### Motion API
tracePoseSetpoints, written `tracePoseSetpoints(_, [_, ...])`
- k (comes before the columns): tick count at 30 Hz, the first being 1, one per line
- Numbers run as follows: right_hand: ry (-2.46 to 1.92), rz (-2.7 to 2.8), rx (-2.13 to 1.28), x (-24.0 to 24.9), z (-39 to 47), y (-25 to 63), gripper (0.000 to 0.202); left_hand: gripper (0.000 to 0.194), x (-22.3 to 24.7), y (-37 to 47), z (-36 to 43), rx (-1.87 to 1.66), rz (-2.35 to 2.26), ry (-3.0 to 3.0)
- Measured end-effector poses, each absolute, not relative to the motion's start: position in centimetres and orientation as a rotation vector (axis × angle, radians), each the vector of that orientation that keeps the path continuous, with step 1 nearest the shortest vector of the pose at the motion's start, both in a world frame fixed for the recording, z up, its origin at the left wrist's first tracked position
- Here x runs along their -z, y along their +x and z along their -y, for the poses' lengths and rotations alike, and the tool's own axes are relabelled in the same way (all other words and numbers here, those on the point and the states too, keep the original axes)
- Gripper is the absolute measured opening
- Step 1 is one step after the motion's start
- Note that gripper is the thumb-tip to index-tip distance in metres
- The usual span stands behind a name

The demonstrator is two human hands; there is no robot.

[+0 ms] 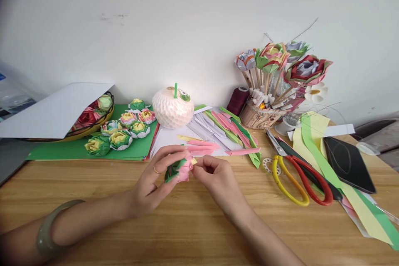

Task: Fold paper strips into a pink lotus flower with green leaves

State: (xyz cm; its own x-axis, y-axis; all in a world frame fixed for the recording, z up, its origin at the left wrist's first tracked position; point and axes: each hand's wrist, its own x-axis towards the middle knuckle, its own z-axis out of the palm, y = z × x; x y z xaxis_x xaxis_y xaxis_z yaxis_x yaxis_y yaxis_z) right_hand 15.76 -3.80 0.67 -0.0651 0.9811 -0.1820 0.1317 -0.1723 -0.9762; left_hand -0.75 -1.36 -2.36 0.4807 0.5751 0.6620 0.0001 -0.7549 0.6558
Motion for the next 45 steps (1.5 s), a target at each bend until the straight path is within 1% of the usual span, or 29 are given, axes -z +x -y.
tracePoseSetpoints(4, [-1.363, 1.205, -1.364, -0.5, 4.0, 15.7, 0.017, 0.055, 2.4, -0.8, 1.4, -1.31, -0.438, 2.241])
tracePoseSetpoints(6, [-1.303, 1.091, -1.437, -0.3, 3.9, 15.7, 0.022, 0.056, 2.5, -0.8, 1.4, -1.348, -0.455, 2.241])
tracePoseSetpoints(10, [-1.163, 0.907, -1.592, 0.3, 3.8, 15.6, 0.033, 0.052, 2.6, -0.9, 1.4, -1.382, -0.52, 2.171])
tracePoseSetpoints(13, [-1.128, 0.889, -1.64, 0.2, 3.7, 15.6, 0.033, 0.048, 2.6, -0.8, 1.5, -1.374, -0.545, 2.106])
tracePoseSetpoints(15, [-1.162, 0.937, -1.609, 0.1, 3.7, 15.6, 0.031, 0.047, 2.6, -0.7, 1.5, -1.367, -0.547, 2.091])
tracePoseSetpoints(18, [-1.269, 1.133, -1.425, -0.1, 4.0, 15.6, 0.026, 0.047, 2.6, -0.7, 1.6, -1.377, -0.545, 2.114])
tracePoseSetpoints(23, [-1.459, 1.543, -0.75, 0.2, 4.6, 15.1, 0.017, 0.05, 2.6, -0.7, 1.7, -1.33, -0.492, 2.234])
tracePoseSetpoints(25, [-1.474, 1.601, -0.636, 0.4, 4.7, 15.0, 0.017, 0.051, 2.6, -0.7, 1.6, -1.313, -0.497, 2.269])
tracePoseSetpoints(27, [-1.45, 1.598, -0.691, 0.4, 4.7, 15.0, 0.02, 0.054, 2.6, -0.7, 1.6, -1.32, -0.499, 2.311])
tracePoseSetpoints(32, [-1.35, 1.414, -1.037, 0.1, 4.6, 15.1, 0.029, 0.056, 2.6, -0.6, 1.5, -1.355, -0.508, 2.386])
tracePoseSetpoints(41, [-1.199, 0.959, -1.433, 1.2, 3.7, 15.3, 0.025, 0.057, 2.6, -0.7, 1.4, -1.353, -0.517, 2.381])
tracePoseSetpoints(45, [-1.154, 0.917, -1.531, 1.2, 3.6, 15.3, 0.027, 0.057, 2.8, -0.9, 1.6, -1.334, -0.533, 2.3])
